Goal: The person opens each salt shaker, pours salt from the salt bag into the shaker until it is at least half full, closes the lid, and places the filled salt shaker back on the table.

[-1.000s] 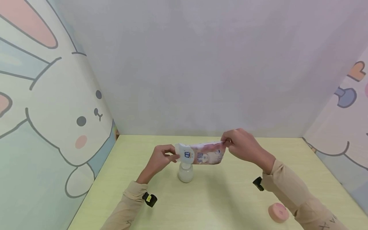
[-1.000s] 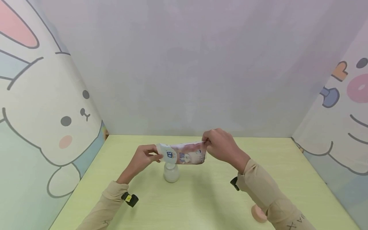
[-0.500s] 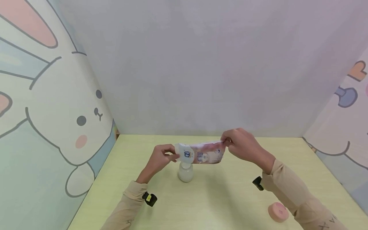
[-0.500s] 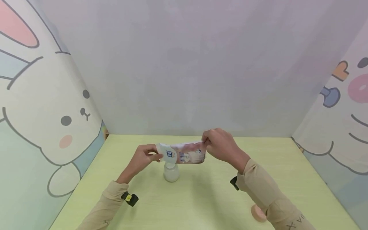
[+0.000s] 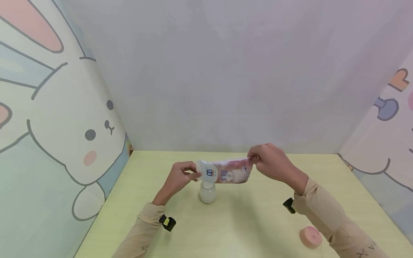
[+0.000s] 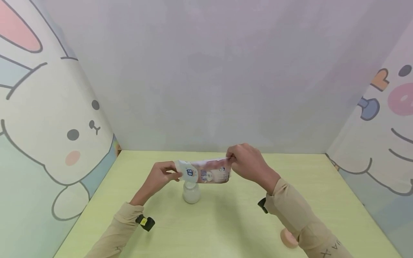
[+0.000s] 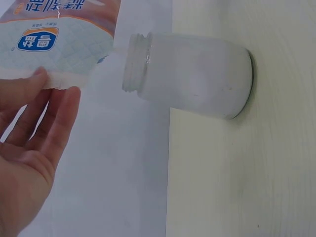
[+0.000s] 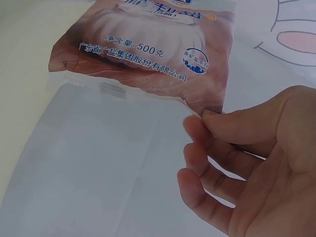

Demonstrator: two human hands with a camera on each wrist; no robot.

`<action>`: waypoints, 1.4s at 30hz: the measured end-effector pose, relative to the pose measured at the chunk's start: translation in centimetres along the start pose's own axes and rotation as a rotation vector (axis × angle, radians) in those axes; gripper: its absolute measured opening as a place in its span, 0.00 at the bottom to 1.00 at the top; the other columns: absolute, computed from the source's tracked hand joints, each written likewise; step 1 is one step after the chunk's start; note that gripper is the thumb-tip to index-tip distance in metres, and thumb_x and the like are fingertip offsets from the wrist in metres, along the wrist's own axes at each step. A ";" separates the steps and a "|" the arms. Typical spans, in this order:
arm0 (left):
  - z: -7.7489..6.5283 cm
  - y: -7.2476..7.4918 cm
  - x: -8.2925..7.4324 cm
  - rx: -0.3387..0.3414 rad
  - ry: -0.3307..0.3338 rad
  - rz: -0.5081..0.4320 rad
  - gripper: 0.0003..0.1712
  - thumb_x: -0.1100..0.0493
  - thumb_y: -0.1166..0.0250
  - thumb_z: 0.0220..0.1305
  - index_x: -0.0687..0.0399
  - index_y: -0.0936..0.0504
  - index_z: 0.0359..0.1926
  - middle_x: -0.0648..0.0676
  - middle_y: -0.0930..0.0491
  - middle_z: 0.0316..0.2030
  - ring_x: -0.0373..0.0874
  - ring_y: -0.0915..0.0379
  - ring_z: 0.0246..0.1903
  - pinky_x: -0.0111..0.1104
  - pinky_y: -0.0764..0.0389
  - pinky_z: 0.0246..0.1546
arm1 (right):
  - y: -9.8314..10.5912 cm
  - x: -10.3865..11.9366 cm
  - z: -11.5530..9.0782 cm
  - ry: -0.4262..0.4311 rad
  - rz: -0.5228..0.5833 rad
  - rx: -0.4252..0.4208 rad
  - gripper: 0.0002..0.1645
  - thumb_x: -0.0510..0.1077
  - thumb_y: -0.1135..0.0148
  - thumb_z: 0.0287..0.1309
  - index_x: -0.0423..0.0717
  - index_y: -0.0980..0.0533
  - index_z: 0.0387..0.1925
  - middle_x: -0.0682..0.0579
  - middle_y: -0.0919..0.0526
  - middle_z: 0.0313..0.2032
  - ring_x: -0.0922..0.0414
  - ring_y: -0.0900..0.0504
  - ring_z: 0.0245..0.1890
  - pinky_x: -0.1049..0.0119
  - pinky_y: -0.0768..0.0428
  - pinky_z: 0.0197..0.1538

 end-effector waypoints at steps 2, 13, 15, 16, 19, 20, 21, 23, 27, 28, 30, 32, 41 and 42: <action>0.0 0.0 0.0 -0.001 0.001 0.000 0.03 0.70 0.37 0.50 0.64 0.21 0.28 0.57 0.22 0.30 0.51 0.24 0.31 0.40 0.20 0.27 | 0.0 0.0 0.0 0.000 0.000 -0.001 0.14 0.29 0.49 0.47 0.47 0.20 0.26 0.56 0.20 0.25 0.63 0.27 0.22 0.68 0.27 0.25; 0.6 0.2 2.8 -0.028 -0.019 -0.013 0.05 0.67 0.35 0.48 0.54 0.20 0.27 0.53 0.21 0.30 0.45 0.23 0.30 0.35 0.20 0.25 | 0.0 0.1 0.1 0.000 0.005 -0.013 0.14 0.29 0.49 0.47 0.47 0.20 0.26 0.56 0.20 0.25 0.63 0.26 0.23 0.67 0.26 0.26; 0.6 0.3 2.8 -0.030 -0.020 -0.015 0.05 0.68 0.35 0.48 0.54 0.20 0.27 0.53 0.21 0.30 0.45 0.23 0.30 0.35 0.20 0.25 | 0.1 0.1 0.1 -0.002 0.004 -0.014 0.15 0.29 0.49 0.47 0.47 0.20 0.26 0.56 0.20 0.25 0.63 0.26 0.23 0.67 0.26 0.26; 0.6 0.3 2.8 -0.031 -0.018 -0.016 0.05 0.68 0.35 0.48 0.53 0.20 0.27 0.53 0.21 0.30 0.45 0.23 0.30 0.35 0.20 0.25 | 0.1 0.1 0.1 -0.003 0.004 -0.014 0.15 0.29 0.49 0.47 0.47 0.20 0.26 0.56 0.20 0.25 0.63 0.26 0.23 0.67 0.26 0.26; 0.6 0.3 2.9 -0.029 -0.014 -0.019 0.05 0.67 0.35 0.48 0.53 0.20 0.27 0.53 0.21 0.30 0.45 0.23 0.30 0.35 0.20 0.25 | 0.1 0.1 0.1 -0.004 0.004 -0.015 0.15 0.29 0.49 0.47 0.47 0.20 0.26 0.56 0.20 0.25 0.63 0.26 0.23 0.67 0.26 0.26; 0.6 0.3 2.9 -0.027 -0.013 -0.020 0.05 0.67 0.35 0.48 0.53 0.20 0.27 0.53 0.21 0.30 0.45 0.23 0.30 0.35 0.20 0.25 | 0.1 0.2 0.1 -0.004 0.005 -0.015 0.15 0.29 0.49 0.47 0.47 0.20 0.26 0.56 0.20 0.25 0.63 0.26 0.23 0.67 0.26 0.25; 0.6 0.3 3.0 -0.026 -0.013 -0.019 0.05 0.67 0.35 0.49 0.54 0.20 0.27 0.53 0.21 0.30 0.45 0.23 0.30 0.35 0.20 0.25 | 0.2 0.2 0.2 -0.003 0.006 -0.015 0.15 0.29 0.49 0.47 0.47 0.20 0.26 0.56 0.20 0.25 0.62 0.26 0.23 0.67 0.26 0.25; 0.6 0.3 2.9 -0.024 -0.018 -0.017 0.04 0.67 0.35 0.49 0.55 0.21 0.27 0.53 0.21 0.30 0.45 0.23 0.30 0.35 0.20 0.25 | 0.2 0.2 0.2 -0.002 0.006 -0.016 0.15 0.29 0.49 0.47 0.47 0.20 0.26 0.56 0.20 0.25 0.62 0.26 0.23 0.67 0.26 0.25; 0.6 0.3 3.0 -0.022 -0.020 -0.020 0.04 0.67 0.35 0.49 0.55 0.21 0.27 0.54 0.22 0.30 0.45 0.23 0.30 0.35 0.20 0.25 | 0.2 0.2 0.2 0.000 0.004 -0.020 0.15 0.29 0.50 0.46 0.47 0.20 0.26 0.56 0.20 0.25 0.63 0.27 0.23 0.67 0.27 0.25; 0.6 0.3 3.0 -0.022 -0.015 -0.022 0.04 0.67 0.35 0.49 0.55 0.21 0.27 0.53 0.21 0.30 0.45 0.23 0.30 0.35 0.20 0.25 | 0.2 0.3 0.2 0.001 0.005 -0.020 0.15 0.29 0.50 0.46 0.47 0.20 0.26 0.56 0.20 0.25 0.63 0.27 0.23 0.67 0.27 0.25; 0.6 0.3 3.1 -0.021 -0.001 -0.025 0.04 0.67 0.35 0.49 0.55 0.21 0.27 0.53 0.21 0.30 0.45 0.23 0.30 0.35 0.20 0.25 | 0.2 0.3 0.2 0.002 0.006 -0.021 0.15 0.29 0.50 0.46 0.47 0.20 0.26 0.56 0.20 0.25 0.63 0.27 0.23 0.68 0.27 0.25; 0.6 0.3 2.9 -0.018 0.006 -0.029 0.04 0.68 0.35 0.49 0.56 0.21 0.27 0.54 0.21 0.30 0.46 0.23 0.31 0.35 0.20 0.25 | 0.1 0.3 0.2 0.002 0.008 -0.021 0.15 0.29 0.50 0.47 0.47 0.20 0.26 0.56 0.20 0.25 0.63 0.26 0.23 0.68 0.27 0.25; 0.0 0.1 0.2 0.003 -0.001 -0.014 0.02 0.71 0.38 0.50 0.66 0.22 0.28 0.60 0.22 0.31 0.52 0.24 0.32 0.39 0.20 0.27 | 0.1 0.3 0.2 0.004 0.004 -0.027 0.14 0.30 0.49 0.47 0.47 0.20 0.26 0.56 0.20 0.25 0.63 0.26 0.23 0.67 0.26 0.25; 0.0 0.1 0.2 0.003 0.004 -0.010 0.02 0.71 0.38 0.50 0.67 0.23 0.28 0.60 0.22 0.31 0.52 0.24 0.32 0.39 0.20 0.27 | 0.1 0.4 0.2 0.005 0.003 -0.029 0.14 0.30 0.49 0.47 0.47 0.20 0.26 0.56 0.20 0.25 0.63 0.26 0.23 0.67 0.26 0.25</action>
Point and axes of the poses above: each hand's wrist, its own z-axis towards the middle knuckle, its own y-axis out of the back of the hand, x = y × z, the point moved 10 cm from there along z, towards the middle knuckle
